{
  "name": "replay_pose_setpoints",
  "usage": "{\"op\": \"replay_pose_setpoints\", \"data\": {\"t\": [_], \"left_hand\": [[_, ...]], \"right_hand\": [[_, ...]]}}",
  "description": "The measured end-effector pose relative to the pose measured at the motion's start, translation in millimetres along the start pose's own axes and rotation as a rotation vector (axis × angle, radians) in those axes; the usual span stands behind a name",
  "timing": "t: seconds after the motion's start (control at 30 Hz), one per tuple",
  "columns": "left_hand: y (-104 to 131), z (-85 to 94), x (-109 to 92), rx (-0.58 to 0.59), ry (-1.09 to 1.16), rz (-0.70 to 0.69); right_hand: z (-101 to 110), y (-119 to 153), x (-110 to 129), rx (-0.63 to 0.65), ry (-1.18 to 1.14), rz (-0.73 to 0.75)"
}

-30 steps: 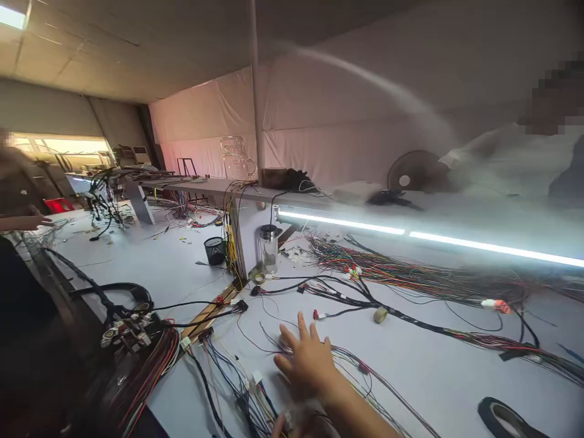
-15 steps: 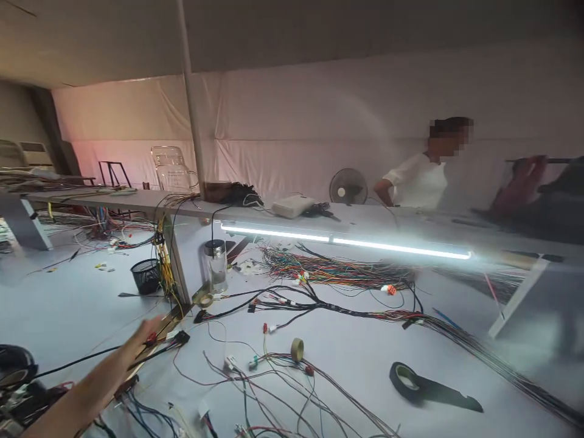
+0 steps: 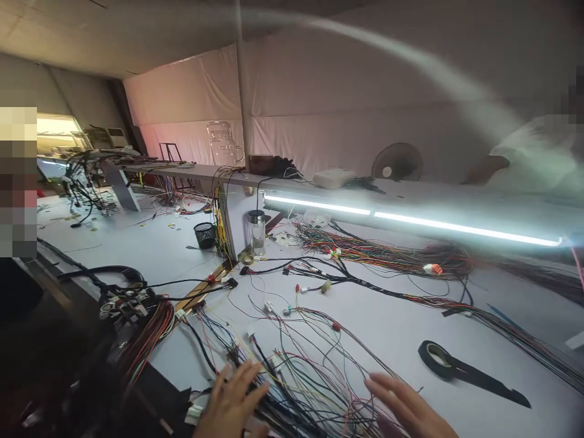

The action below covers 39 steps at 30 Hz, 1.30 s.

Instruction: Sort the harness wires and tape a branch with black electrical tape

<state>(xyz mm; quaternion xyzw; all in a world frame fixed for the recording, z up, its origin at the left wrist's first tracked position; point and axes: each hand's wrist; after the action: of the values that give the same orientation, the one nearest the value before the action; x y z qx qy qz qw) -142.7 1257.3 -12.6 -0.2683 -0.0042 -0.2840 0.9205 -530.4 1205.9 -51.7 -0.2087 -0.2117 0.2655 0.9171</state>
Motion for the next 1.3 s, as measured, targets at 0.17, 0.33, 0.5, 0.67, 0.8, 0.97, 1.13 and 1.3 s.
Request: {"op": "replay_pose_setpoints", "data": {"t": [0.17,0.33,0.5,0.67,0.8,0.97,1.13,1.3], "left_hand": [[5,-3.8,-9,-0.004,0.018,-0.046],[9,-2.3,-11,0.122,0.207,0.087],[15,1.9,-22,0.135,0.608,0.319],[10,5.3,23,-0.692,1.132,1.296],[-13,13.4,86,-0.800,1.562,1.819],[-37,15.1,121,-0.412,1.844,1.747],[-60,30.3,126,-0.451,1.887,1.524],[-101,95.5,100,-0.672,2.110,0.995]], "right_hand": [[-42,-126,-18,0.263,-0.031,-0.104],[-86,-211,-59,0.319,0.018,-0.163],[-106,-241,-83,0.332,0.091,-0.291],[-107,-204,-64,0.318,0.034,-0.237],[-77,-142,-27,0.349,-0.181,-0.051],[-32,-84,23,0.301,-0.173,0.067],[-4,-84,68,0.306,-0.237,0.141],[16,-140,135,0.345,-0.466,0.044]]}}
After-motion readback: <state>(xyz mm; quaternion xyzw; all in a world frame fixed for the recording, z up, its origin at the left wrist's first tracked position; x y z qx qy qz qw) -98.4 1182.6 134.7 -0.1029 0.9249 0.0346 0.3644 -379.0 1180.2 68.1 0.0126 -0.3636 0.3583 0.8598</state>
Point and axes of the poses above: each hand's wrist, its own y-axis away from the middle knuckle, its own z-axis out of the back of the hand, x = y × z, and after that the axes turned 5 degrees about y, right-handed
